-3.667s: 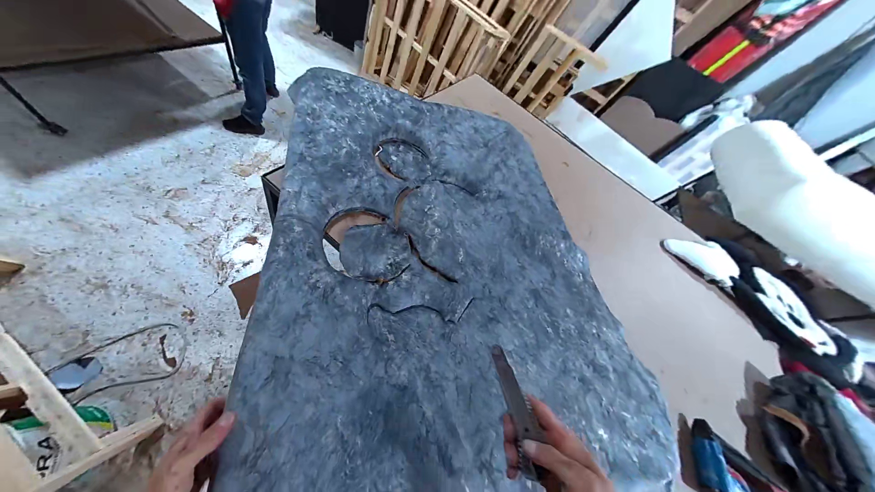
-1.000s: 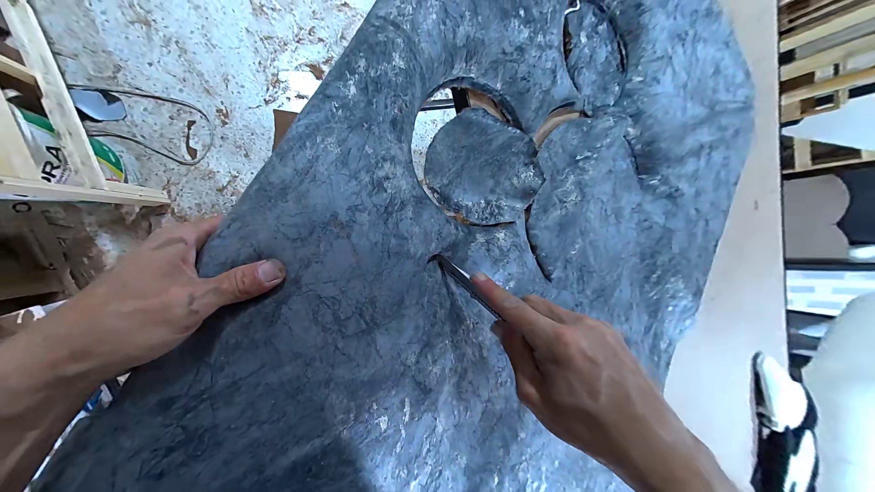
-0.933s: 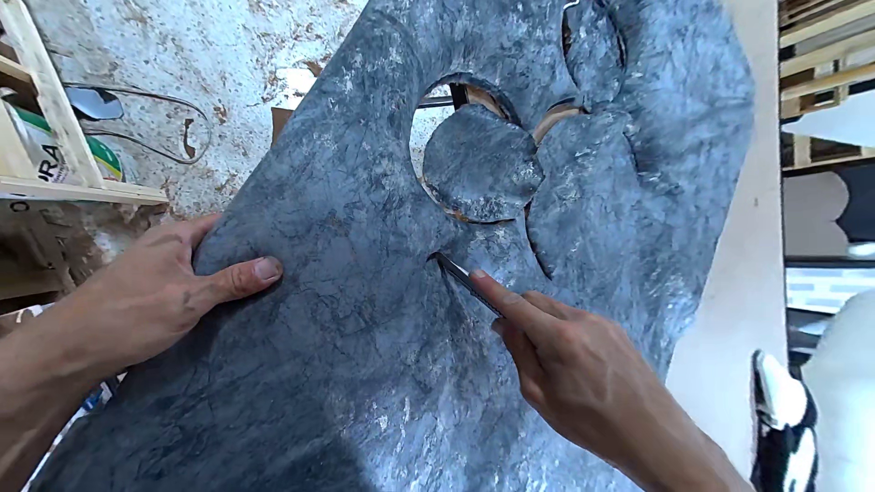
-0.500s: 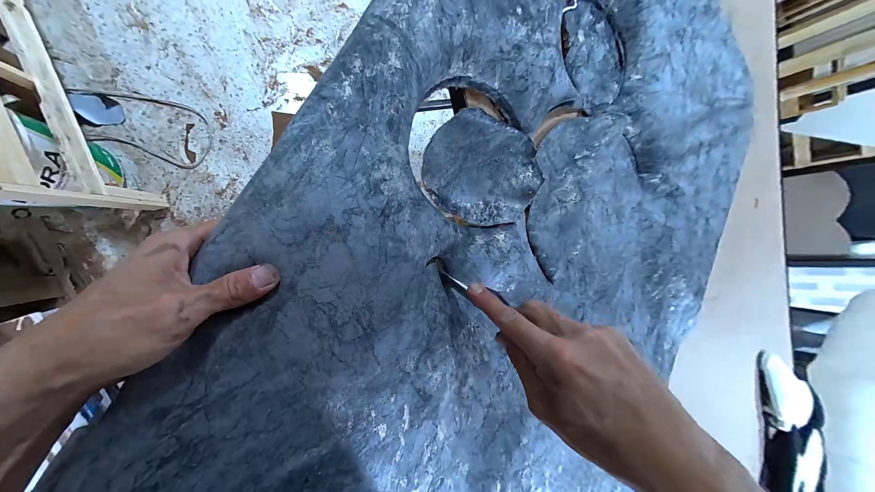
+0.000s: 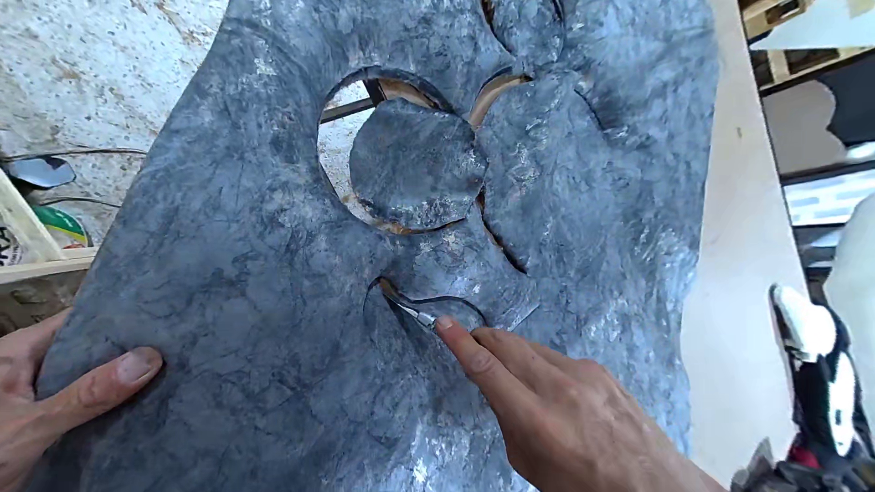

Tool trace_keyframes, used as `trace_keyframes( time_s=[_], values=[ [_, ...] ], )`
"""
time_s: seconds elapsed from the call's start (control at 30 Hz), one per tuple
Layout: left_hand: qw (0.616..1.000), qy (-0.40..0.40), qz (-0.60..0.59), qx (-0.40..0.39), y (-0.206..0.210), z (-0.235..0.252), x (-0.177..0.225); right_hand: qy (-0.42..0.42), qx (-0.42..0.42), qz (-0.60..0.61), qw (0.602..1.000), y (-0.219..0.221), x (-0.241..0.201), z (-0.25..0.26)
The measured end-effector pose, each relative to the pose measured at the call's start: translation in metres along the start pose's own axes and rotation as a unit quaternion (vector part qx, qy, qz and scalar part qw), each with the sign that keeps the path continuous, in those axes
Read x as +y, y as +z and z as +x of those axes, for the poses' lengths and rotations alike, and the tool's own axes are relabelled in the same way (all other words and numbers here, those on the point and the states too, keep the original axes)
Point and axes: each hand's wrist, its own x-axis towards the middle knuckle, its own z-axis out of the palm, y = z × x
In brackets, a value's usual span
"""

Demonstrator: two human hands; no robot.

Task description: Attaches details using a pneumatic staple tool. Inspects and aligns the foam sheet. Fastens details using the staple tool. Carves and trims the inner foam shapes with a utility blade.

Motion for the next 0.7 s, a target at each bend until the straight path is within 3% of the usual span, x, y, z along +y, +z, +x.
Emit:
trace_keyframes(
  time_s=[0.4,0.7],
  values=[
    [0.999,0.034,-0.01,-0.02,-0.016,0.01,-0.028,-0.002,-0.04,0.011,0.999,-0.013,0.016,0.0],
    [0.998,0.058,-0.022,-0.033,-0.016,0.01,-0.031,-0.029,-0.013,-0.033,0.999,-0.009,0.031,-0.001]
  ],
)
